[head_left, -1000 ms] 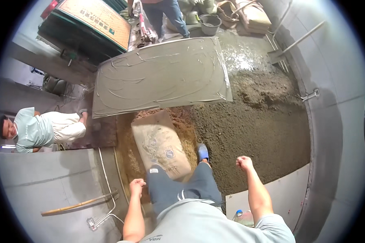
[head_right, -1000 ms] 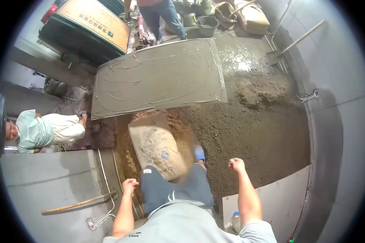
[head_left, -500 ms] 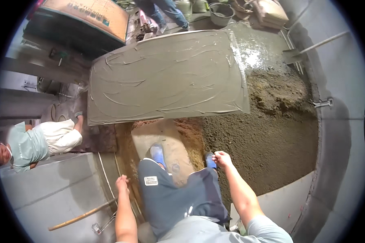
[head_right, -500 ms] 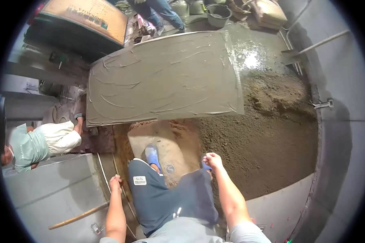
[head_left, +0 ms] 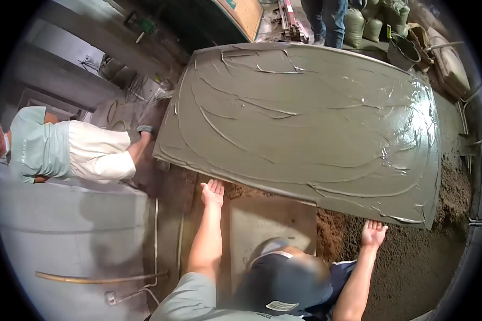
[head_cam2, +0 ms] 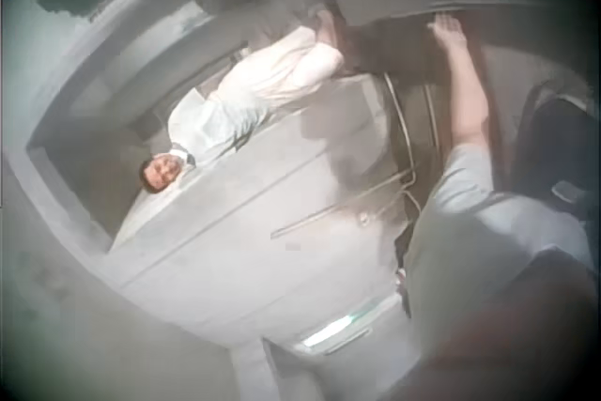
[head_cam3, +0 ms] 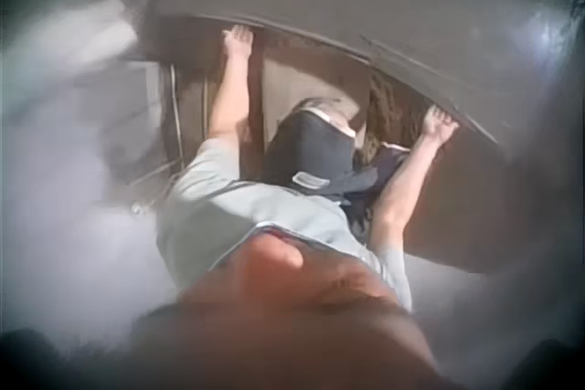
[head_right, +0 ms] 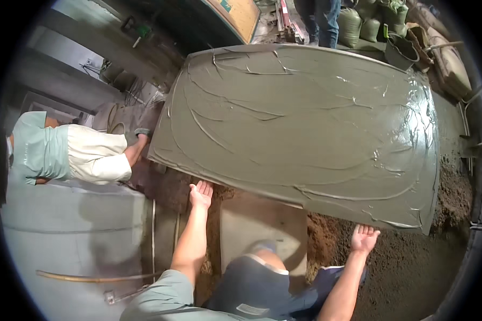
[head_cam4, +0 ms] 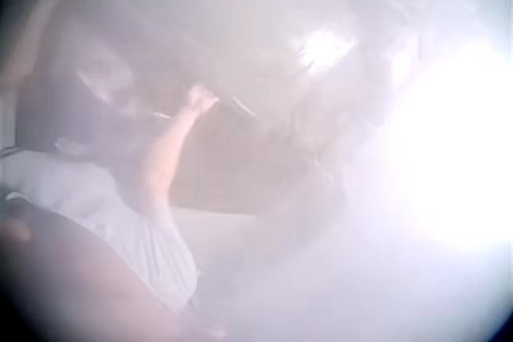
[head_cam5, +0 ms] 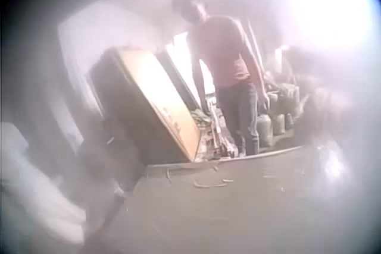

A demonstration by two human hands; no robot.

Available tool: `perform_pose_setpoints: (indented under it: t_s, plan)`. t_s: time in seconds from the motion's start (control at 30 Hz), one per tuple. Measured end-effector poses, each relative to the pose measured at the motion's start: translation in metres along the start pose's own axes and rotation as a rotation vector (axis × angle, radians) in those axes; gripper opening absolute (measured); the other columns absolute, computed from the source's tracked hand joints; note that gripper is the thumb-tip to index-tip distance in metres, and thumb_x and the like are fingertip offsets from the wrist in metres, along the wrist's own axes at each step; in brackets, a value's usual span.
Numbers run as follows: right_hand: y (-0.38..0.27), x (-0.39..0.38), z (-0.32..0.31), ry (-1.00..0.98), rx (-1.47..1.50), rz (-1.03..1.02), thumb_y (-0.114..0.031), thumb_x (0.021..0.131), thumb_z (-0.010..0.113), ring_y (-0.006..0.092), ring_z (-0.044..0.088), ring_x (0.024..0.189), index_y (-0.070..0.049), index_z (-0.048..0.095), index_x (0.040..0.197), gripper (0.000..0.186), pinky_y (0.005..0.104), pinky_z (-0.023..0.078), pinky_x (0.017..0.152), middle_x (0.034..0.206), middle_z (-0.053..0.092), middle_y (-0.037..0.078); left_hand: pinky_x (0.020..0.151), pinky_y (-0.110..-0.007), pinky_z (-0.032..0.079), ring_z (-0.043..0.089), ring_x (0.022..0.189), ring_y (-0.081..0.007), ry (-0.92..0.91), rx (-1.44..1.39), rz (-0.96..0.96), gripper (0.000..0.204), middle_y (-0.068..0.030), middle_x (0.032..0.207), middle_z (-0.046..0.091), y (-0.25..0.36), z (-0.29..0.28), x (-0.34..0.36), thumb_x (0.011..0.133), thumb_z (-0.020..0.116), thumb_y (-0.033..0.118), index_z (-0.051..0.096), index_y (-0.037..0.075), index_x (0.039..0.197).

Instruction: The person lifts and lays a large tile onto the floor with an assistant, wipes the surface with a cloth, taps the tile with a float, and checks alignment with a ruler.

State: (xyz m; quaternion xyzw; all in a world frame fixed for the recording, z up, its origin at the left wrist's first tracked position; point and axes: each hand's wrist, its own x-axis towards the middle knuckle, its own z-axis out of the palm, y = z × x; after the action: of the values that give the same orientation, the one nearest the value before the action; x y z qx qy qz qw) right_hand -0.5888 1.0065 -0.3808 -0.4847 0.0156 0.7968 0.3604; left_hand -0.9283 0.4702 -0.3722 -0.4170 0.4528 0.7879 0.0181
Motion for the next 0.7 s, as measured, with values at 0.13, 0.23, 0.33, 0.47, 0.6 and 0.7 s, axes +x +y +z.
perform_pose_setpoints:
  t_s: [0.13, 0.23, 0.33, 0.47, 0.6, 0.7]
  plan:
    - [0.019, 0.014, -0.002, -0.003, -0.050, -0.120, -0.055, 0.102, 0.033, 0.0260, 0.044, 0.133, -0.006, 0.053, 0.131, 0.060, 0.0426, 0.032, 0.114, 0.142, 0.052, 0.009, 0.115, -0.046, 0.032, 0.039, 0.137, -0.0291, -0.199, -0.198, 0.056, 0.071, -0.0091, 0.152, 0.039, 0.008, 0.019, 0.044, 0.101, 0.027, 0.060, 0.037, 0.007, 0.147]
    - [0.025, 0.025, -0.004, 0.005, -0.022, -0.155, -0.053, 0.103, 0.035, 0.0226, 0.057, 0.120, -0.008, 0.062, 0.122, 0.056, 0.0400, 0.042, 0.106, 0.127, 0.064, 0.006, 0.111, -0.047, 0.036, 0.040, 0.136, -0.0281, -0.089, -0.257, -0.054, 0.064, -0.0090, 0.151, 0.041, 0.011, 0.022, 0.045, 0.102, 0.030, 0.057, 0.042, 0.009, 0.143]
    - [0.026, 0.036, -0.003, -0.084, 0.097, -0.161, -0.055, 0.103, 0.033, 0.0214, 0.058, 0.118, -0.008, 0.061, 0.124, 0.059, 0.0381, 0.046, 0.103, 0.127, 0.064, 0.005, 0.110, -0.046, 0.039, 0.048, 0.129, -0.0280, -0.161, -0.204, -0.003, 0.057, -0.0093, 0.142, 0.051, 0.012, 0.024, 0.040, 0.104, 0.035, 0.051, 0.047, 0.007, 0.138]
    - [0.025, 0.051, -0.002, -0.089, 0.114, -0.138, -0.056, 0.103, 0.029, 0.0217, 0.057, 0.120, -0.007, 0.057, 0.129, 0.062, 0.0368, 0.043, 0.107, 0.132, 0.062, 0.003, 0.098, -0.037, 0.050, 0.056, 0.120, -0.0263, -0.148, -0.179, 0.009, 0.057, -0.0109, 0.141, 0.052, 0.009, 0.026, 0.047, 0.105, 0.038, 0.046, 0.046, 0.000, 0.137]
    - [0.027, 0.061, 0.002, -0.073, 0.080, -0.153, -0.048, 0.105, 0.033, 0.0187, 0.056, 0.121, -0.011, 0.053, 0.133, 0.051, 0.0321, 0.043, 0.105, 0.137, 0.058, 0.001, 0.103, -0.042, 0.047, 0.054, 0.124, -0.0277, -0.052, -0.202, -0.020, 0.059, -0.0143, 0.140, 0.052, 0.009, 0.031, 0.056, 0.105, 0.035, 0.046, 0.044, -0.003, 0.137]
    - [0.032, 0.061, 0.009, 0.082, -0.095, -0.309, -0.037, 0.105, 0.038, 0.0162, 0.056, 0.118, -0.014, 0.050, 0.135, 0.039, 0.0297, 0.042, 0.104, 0.136, 0.057, -0.002, 0.110, -0.045, 0.042, 0.049, 0.130, -0.0291, -0.072, -0.261, -0.050, 0.062, -0.0154, 0.145, 0.047, 0.011, 0.035, 0.052, 0.105, 0.033, 0.047, 0.040, -0.004, 0.140]
